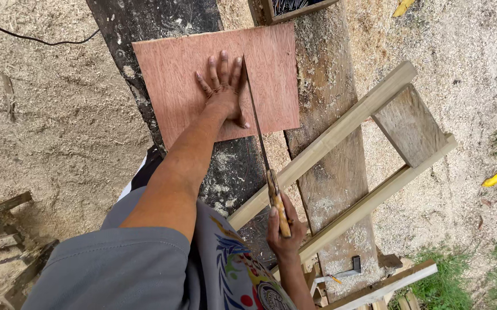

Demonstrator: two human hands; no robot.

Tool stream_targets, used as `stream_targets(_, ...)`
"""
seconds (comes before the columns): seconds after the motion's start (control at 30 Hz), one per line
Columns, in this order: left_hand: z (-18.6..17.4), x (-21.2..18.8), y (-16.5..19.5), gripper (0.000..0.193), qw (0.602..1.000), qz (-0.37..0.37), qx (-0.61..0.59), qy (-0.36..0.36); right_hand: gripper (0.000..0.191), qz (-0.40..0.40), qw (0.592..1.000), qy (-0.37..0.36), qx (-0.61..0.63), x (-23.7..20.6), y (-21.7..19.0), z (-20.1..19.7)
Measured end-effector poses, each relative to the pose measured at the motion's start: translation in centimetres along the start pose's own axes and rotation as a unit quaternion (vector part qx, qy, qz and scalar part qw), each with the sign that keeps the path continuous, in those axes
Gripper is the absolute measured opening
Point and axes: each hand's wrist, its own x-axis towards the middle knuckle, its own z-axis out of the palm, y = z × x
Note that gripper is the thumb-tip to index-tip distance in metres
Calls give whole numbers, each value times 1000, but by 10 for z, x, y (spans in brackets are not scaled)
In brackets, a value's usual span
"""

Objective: The person measures a plywood panel with a tape measure and marks a cut line with a pencil. They then hold the panel on a work beam and saw along the marked line with a hand saw, and finally lift the cut panel and place it onto a wooden frame.

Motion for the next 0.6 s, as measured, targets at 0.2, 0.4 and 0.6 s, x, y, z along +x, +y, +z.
stream_targets(0.2, 1, -3, -1, 181, 999, 4, 6, 32, 35, 28, 999, -9, -44, 101, 47, 94)
stream_targets(0.4, 0, -4, 0, 182, 1000, -10, -15, 14, 38, 14, 999, 14, -46, 56, 25, 57)
stream_targets(0.6, -2, -4, 0, 182, 1000, -11, -14, -2, 37, 1, 997, 0, -83, 0, 9, 10)
